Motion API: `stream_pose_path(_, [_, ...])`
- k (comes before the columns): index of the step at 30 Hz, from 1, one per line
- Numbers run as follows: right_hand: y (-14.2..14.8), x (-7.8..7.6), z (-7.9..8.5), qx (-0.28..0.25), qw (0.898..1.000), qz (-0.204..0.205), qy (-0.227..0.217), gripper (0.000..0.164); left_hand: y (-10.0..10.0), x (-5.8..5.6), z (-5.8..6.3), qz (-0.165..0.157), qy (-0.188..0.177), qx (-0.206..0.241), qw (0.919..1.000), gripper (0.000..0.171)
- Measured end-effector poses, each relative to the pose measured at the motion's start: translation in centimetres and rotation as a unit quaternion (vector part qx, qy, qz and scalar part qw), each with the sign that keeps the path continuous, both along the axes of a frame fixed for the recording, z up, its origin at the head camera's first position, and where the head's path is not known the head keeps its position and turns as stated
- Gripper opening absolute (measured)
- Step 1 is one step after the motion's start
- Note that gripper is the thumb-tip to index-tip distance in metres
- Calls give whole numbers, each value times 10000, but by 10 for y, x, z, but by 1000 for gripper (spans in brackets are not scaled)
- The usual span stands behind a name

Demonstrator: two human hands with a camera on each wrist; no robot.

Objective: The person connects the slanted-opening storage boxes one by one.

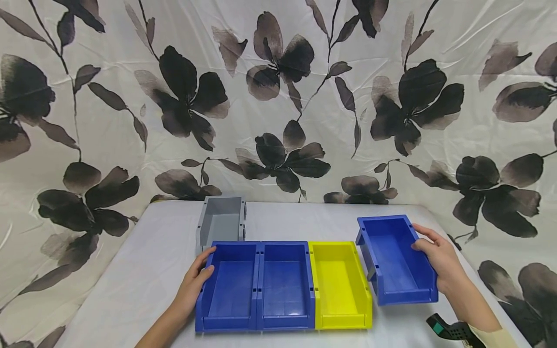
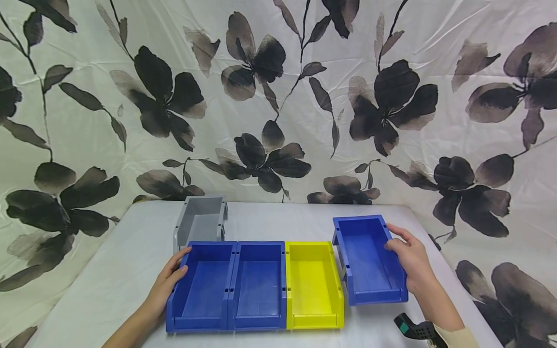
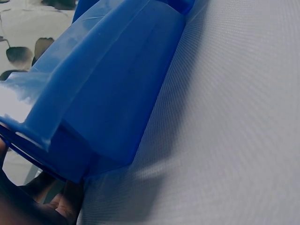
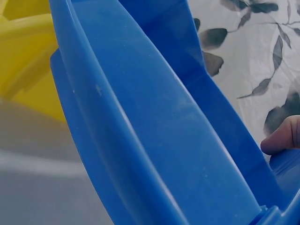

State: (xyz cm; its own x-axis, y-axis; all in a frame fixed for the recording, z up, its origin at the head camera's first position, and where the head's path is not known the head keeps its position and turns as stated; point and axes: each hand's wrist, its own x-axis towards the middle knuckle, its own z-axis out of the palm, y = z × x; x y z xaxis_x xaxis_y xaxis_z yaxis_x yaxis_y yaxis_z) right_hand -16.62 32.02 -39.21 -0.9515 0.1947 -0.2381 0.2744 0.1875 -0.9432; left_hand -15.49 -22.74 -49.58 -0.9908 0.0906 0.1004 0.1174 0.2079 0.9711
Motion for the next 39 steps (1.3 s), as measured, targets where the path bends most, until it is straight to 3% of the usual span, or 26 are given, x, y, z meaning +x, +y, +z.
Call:
stream_pose_path(17, [6,15,-14,-81,9998,32,-199,64,0,0,0,-29,-54,126,9999,46])
stream_pose_path(31, [7,14,-21,-86,9999,18,-136,61,0,1,2,0,-30,55,10000,46])
stream_pose_path(39, [3,17,-30,7,9995,-242,-226,64,0,0,2,8,-62,65,10000,46])
